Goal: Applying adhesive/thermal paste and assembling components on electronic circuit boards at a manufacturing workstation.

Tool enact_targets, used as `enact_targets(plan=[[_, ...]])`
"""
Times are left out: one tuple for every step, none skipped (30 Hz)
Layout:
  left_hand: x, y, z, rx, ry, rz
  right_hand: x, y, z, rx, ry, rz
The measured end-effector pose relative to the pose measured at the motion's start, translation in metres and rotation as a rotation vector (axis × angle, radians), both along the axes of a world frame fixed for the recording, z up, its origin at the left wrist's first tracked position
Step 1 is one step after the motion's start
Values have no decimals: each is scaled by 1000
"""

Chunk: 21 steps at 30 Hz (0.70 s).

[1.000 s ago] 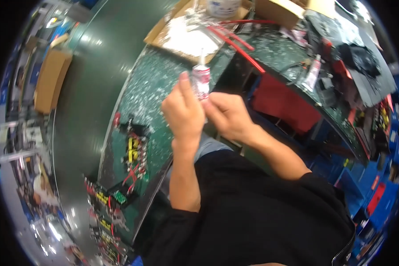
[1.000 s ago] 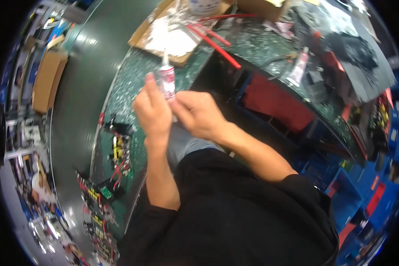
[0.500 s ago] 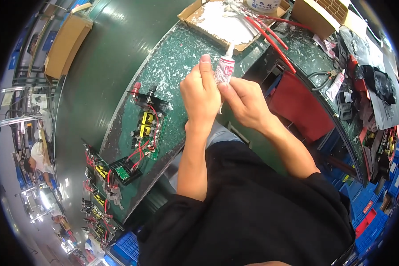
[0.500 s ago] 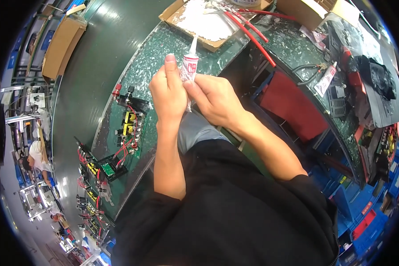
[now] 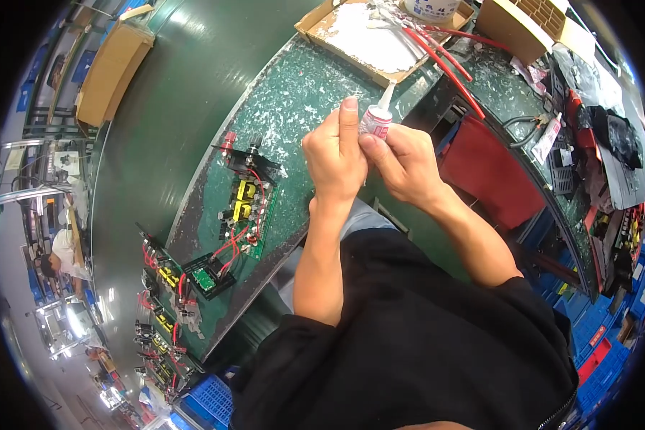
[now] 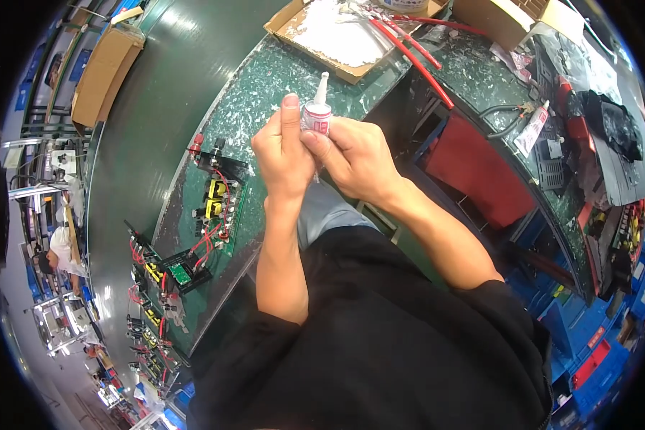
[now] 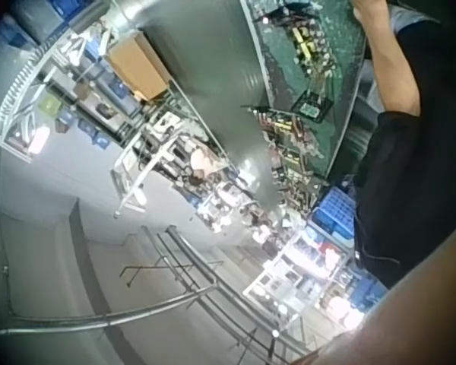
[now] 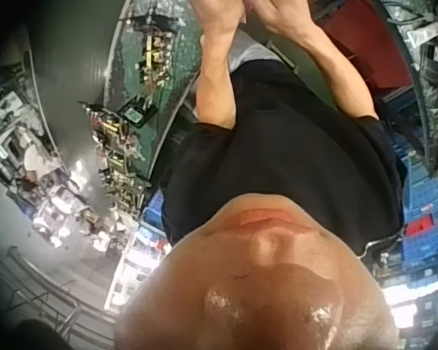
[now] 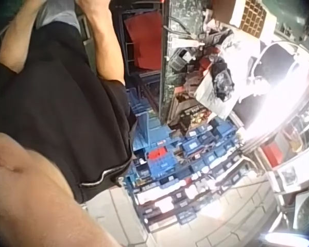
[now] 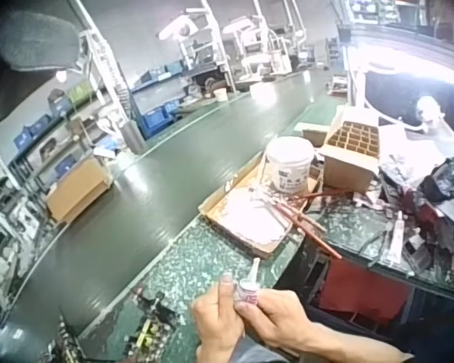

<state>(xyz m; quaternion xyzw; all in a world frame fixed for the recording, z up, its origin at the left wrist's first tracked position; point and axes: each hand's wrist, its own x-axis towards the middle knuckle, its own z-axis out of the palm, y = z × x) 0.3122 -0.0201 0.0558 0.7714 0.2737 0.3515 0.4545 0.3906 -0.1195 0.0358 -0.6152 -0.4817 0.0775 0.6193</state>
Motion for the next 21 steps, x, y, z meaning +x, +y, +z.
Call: enact_targets(plan=[[1, -2, -3, -21, 11, -8, 1, -2, 0, -5, 0, -11], [0, -1, -6, -26, 9, -22, 2, -2, 2, 6, -17, -17], [-2, 2, -8, -5, 55, -11, 2, -2, 3, 15, -37, -26], [0, 4, -13, 5, 99, -13, 2, -1, -3, -84, 28, -18], [-2, 6, -15, -53, 153, -21, 2, -1, -7, -190, 93, -26], [-8, 9, -22, -167, 129, -17, 0, 0, -2, -304, 54, -16], [-11, 7, -13, -269, 200, -46, -1, -2, -3, -295, 23, -15], [-7, 6, -14, -367, 156, -37, 0, -6, -8, -385, 28, 16], [-4, 4, -15, -465, 116, -14, 0, -14, -7, -372, 1, 87], [-4, 1, -14, -487, 124, 11, -2, -26, 0, -341, 15, 108], [-7, 1, -12, -505, 130, 51, -1, -36, 11, -305, 28, 142], [-10, -3, -6, -661, 134, 4, 6, -50, 22, -397, 65, 93], [-14, -5, -10, -807, 57, -89, 16, -66, 19, -309, -65, -156], [-16, -5, -15, -951, -22, -173, 32, -82, 25, -371, -156, -449], [-16, -9, -15, -995, -51, -160, 49, -93, 22, -454, -171, -799], [-18, -12, -22, -1018, -114, -178, 71, -105, 14, -605, -189, -979], [-14, -16, -26, -1054, -170, -226, 91, -120, 17, -876, -111, -1115], [-10, -21, -20, -1071, -146, -209, 110, -130, 13, -974, -126, -1177], [-8, -22, -21, -1102, -122, -211, 124, -135, 5, -1072, -142, -1235], [-8, -21, -23, -1134, -102, -211, 135, -136, 2, -1070, -142, -1236], [-9, -18, -26, -1127, -113, -253, 143, -136, 1, -1228, -228, -1140]])
